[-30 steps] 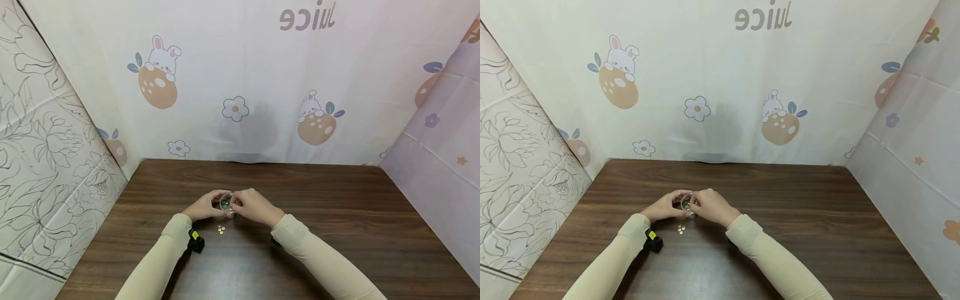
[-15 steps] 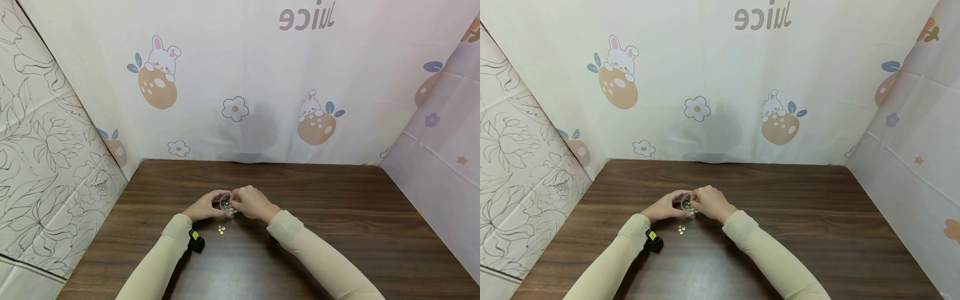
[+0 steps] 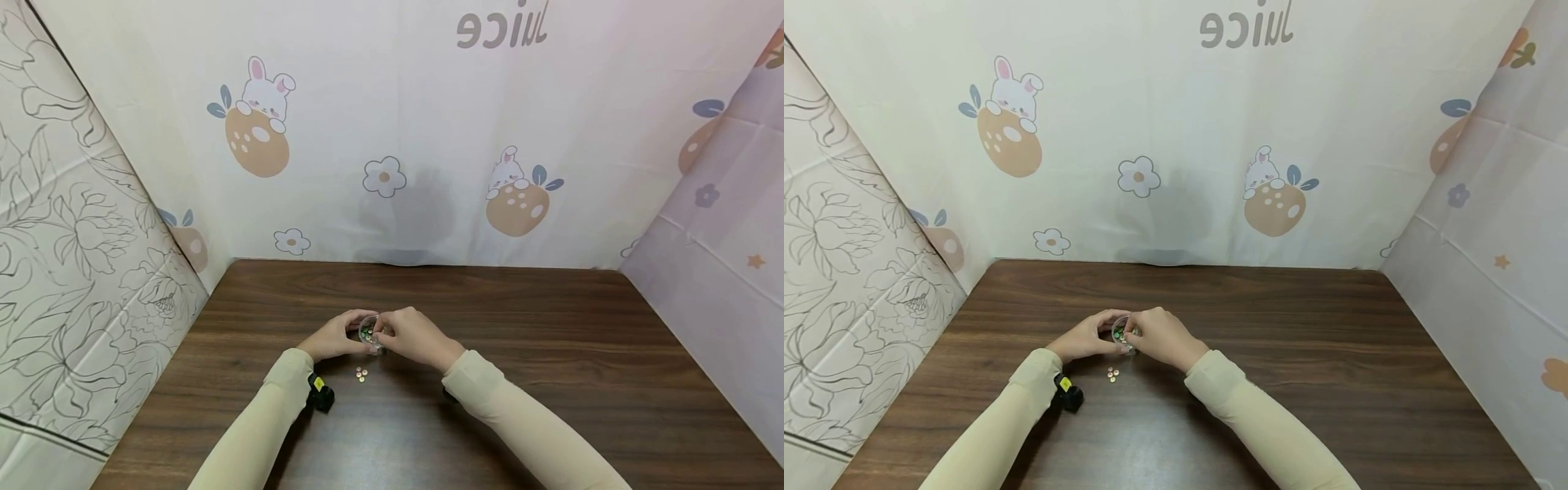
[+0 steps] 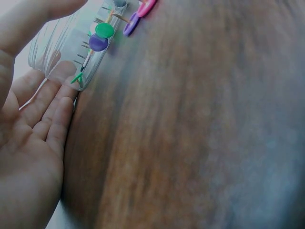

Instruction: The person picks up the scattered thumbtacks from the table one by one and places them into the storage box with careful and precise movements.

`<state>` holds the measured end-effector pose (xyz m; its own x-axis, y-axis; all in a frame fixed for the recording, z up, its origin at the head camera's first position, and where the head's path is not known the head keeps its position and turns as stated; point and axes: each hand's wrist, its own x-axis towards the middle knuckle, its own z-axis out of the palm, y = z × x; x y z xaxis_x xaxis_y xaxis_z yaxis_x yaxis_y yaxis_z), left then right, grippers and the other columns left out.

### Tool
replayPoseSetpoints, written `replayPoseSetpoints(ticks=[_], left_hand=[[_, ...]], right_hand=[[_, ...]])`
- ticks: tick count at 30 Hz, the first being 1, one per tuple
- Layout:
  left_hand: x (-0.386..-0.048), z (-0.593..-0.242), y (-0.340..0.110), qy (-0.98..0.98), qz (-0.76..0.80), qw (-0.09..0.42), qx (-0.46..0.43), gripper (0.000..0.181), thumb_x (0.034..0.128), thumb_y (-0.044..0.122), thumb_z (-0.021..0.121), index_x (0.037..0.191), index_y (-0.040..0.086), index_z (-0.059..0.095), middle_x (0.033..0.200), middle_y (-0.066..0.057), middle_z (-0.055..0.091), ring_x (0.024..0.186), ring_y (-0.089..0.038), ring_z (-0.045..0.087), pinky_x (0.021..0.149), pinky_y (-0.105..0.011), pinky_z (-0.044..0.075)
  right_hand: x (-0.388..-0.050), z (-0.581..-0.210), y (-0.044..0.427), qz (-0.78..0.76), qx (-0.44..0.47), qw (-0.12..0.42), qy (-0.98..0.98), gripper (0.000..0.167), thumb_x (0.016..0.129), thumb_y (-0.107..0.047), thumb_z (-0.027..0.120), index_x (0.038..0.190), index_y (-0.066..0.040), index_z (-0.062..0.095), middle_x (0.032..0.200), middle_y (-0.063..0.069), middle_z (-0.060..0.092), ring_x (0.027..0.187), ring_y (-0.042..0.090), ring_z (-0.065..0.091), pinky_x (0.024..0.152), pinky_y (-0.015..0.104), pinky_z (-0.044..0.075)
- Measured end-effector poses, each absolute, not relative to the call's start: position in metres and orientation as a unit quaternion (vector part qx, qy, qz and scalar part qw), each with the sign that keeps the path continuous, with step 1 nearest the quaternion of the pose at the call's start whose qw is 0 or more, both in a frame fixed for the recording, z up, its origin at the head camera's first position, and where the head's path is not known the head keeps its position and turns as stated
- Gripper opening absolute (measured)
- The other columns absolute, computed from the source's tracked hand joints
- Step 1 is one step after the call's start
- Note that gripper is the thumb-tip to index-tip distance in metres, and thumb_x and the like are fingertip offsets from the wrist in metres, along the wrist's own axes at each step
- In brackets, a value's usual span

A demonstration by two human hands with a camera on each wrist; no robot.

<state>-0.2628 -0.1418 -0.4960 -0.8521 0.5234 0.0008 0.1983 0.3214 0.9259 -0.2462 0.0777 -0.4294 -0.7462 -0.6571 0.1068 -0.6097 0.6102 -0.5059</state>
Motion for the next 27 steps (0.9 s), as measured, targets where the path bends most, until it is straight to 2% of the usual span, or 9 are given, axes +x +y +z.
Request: replayPoseSetpoints(ticks=[5,9,14,22,27], left_hand=[[-0.267,-0.503,-0.144,0.793,0.542,0.151,0.235,0.074,0.0857,0.01,0.082,0.15,0.008,0.045,0.141,-0.008,0.053,0.128,-0.026,0.052,0.104,-0.048,0.043],[-0.269,-0.504,-0.145,0.794,0.536,0.146,0.247,0.071,0.0868,0.012,0.081,0.149,0.009,0.047,0.141,-0.008,0.053,0.128,-0.026,0.052,0.103,-0.046,0.044],[-0.27,-0.505,-0.146,0.795,0.531,0.14,0.258,0.069,0.0882,0.014,0.079,0.149,0.01,0.047,0.142,-0.008,0.052,0.129,-0.025,0.051,0.104,-0.044,0.043],[-0.27,-0.506,-0.146,0.792,0.532,0.142,0.262,0.069,0.0883,0.016,0.08,0.149,0.011,0.047,0.142,-0.005,0.053,0.13,-0.024,0.051,0.105,-0.044,0.042],[-0.27,-0.506,-0.145,0.787,0.541,0.141,0.262,0.069,0.0873,0.01,0.079,0.148,0.009,0.048,0.141,-0.008,0.054,0.13,-0.026,0.051,0.106,-0.045,0.041]], right_hand=[[-0.24,-0.431,0.078,-0.265,-0.376,0.036,0.887,0.006,0.095,-0.016,0.069,0.092,-0.015,0.074,0.067,-0.012,0.06,0.052,0.0,0.046,0.051,0.022,0.042],[-0.235,-0.433,0.079,-0.258,-0.398,0.035,0.88,0.005,0.095,-0.019,0.072,0.092,-0.015,0.073,0.068,-0.013,0.06,0.054,-0.001,0.048,0.053,0.021,0.044],[-0.23,-0.438,0.08,-0.239,-0.436,0.026,0.867,0.005,0.094,-0.013,0.071,0.091,-0.016,0.072,0.066,-0.013,0.057,0.054,-0.002,0.047,0.054,0.019,0.043],[-0.225,-0.447,0.074,-0.248,-0.451,0.064,0.855,0.005,0.092,-0.007,0.072,0.089,-0.011,0.071,0.07,-0.011,0.06,0.059,-0.003,0.051,0.057,0.017,0.045],[-0.222,-0.45,0.068,-0.241,-0.465,0.074,0.849,0.007,0.089,-0.003,0.072,0.091,-0.011,0.073,0.075,-0.011,0.061,0.063,-0.003,0.051,0.059,0.015,0.044]])
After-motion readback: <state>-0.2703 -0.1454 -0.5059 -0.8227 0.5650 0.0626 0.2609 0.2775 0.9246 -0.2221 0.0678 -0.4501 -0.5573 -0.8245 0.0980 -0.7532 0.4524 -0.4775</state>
